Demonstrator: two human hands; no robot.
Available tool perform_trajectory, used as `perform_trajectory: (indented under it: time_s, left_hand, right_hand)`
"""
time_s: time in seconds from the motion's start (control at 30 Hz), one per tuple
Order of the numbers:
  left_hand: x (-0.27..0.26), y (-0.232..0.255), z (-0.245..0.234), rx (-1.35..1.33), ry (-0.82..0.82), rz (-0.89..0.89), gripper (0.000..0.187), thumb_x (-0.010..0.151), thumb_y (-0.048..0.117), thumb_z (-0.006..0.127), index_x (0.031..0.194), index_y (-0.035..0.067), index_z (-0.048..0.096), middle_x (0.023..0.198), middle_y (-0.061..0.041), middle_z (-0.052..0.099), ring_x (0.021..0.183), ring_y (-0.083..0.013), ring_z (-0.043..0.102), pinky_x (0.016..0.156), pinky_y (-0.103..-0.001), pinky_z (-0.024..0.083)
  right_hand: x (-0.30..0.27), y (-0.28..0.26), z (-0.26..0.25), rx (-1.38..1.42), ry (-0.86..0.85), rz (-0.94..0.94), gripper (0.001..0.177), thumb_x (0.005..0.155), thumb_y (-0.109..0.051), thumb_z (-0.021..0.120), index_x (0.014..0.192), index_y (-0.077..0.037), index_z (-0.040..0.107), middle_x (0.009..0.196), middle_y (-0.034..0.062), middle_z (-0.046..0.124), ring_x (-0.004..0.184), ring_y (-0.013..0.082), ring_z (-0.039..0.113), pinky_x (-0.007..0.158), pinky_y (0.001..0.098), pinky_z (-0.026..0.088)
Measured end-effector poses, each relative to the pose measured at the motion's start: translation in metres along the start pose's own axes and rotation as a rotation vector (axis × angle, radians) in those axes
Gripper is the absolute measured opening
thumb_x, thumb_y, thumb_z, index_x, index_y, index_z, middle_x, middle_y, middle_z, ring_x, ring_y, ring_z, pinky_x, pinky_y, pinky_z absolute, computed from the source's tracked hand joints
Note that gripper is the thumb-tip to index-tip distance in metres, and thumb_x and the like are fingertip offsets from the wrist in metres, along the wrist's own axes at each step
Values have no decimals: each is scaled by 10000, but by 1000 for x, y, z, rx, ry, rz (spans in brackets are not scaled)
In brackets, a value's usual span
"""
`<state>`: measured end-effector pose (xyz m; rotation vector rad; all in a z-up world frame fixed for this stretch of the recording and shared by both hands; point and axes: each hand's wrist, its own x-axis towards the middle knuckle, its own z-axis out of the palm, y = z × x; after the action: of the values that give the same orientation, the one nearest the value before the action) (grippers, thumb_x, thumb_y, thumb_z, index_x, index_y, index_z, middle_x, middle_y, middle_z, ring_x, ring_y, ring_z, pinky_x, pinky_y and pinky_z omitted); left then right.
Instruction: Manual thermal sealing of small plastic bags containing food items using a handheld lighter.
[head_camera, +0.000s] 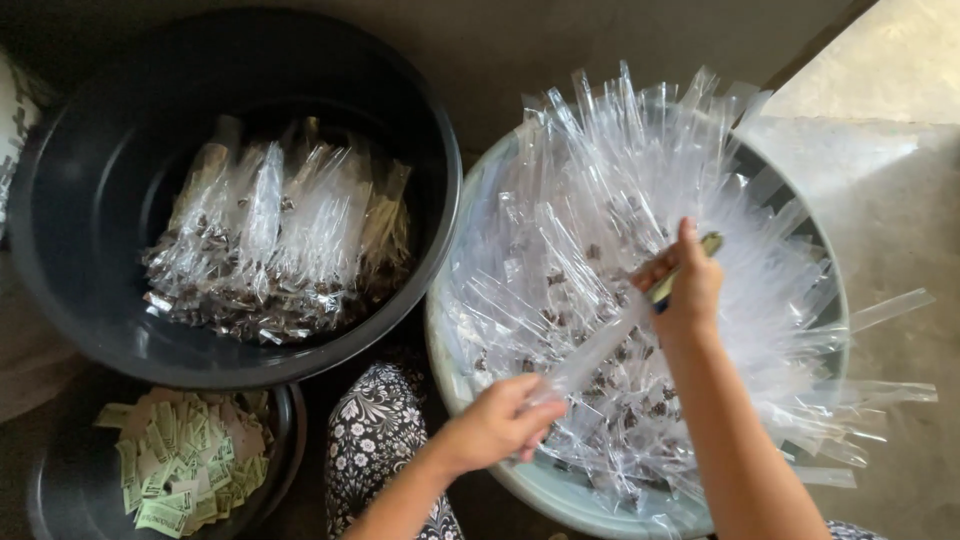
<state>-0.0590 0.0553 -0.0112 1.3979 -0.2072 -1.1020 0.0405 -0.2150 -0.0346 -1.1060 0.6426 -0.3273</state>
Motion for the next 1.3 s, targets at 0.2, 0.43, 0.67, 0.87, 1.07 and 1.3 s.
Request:
perform_trajectory:
  time_s: [0.2,0.43,0.67,0.87,1.07,1.3]
  left_hand:
    - [-67,11,-150,171,1003,521,158,1026,93,551,1025,-37,640,638,-166,629,480,-237,629,514,-325,544]
    - [-27,-64,-324,1106,1307,-659,638,1078,519,400,1590,175,233,1498,-320,430,1327,-479,428,1034,-660,296]
    - [-10,-39,-238,902,1453,43,576,979,211,619,1476,34,390,1432,-339,429,1359,-484,333,1099,-622,232]
    - [59,-39,-29,-360,993,422,652,896,233,740,1435,1,456,1415,-261,505,1378,-369,482,1168,-493,373]
    - [200,-112,-36,-54,1249,171,636,857,430,783,1221,-34,547,1105,-264,621,1071,-421,653,903,-499,543]
    - [267,-53,-75,240,1171,380,149,863,356,689,837,212,660,762,24,722,817,-236,743,746,-390,579]
  right_hand:
    - [50,-8,-43,-146,23,-73,512,1023,-570,681,914,-73,625,728,92,623,547,217,694,530,403,657]
    - [56,69,-31,-680,-193,-133,351,989,-373,799,1090,-49,712,747,197,678,425,267,636,375,375,554]
    - [92,138,-14,-1200,-197,-358,254,838,-354,876,1009,-189,786,719,117,661,638,309,661,616,417,528]
    - [77,134,-9,-1076,-153,-289,83,863,-247,816,889,-198,754,595,54,624,555,212,657,592,329,525]
    - [40,66,-22,-678,-124,-240,136,911,-101,760,1000,-10,712,755,129,676,532,146,603,464,260,492]
    - [14,-3,-35,-503,-200,-356,94,960,-68,761,1015,-4,720,696,99,645,534,114,581,476,245,520]
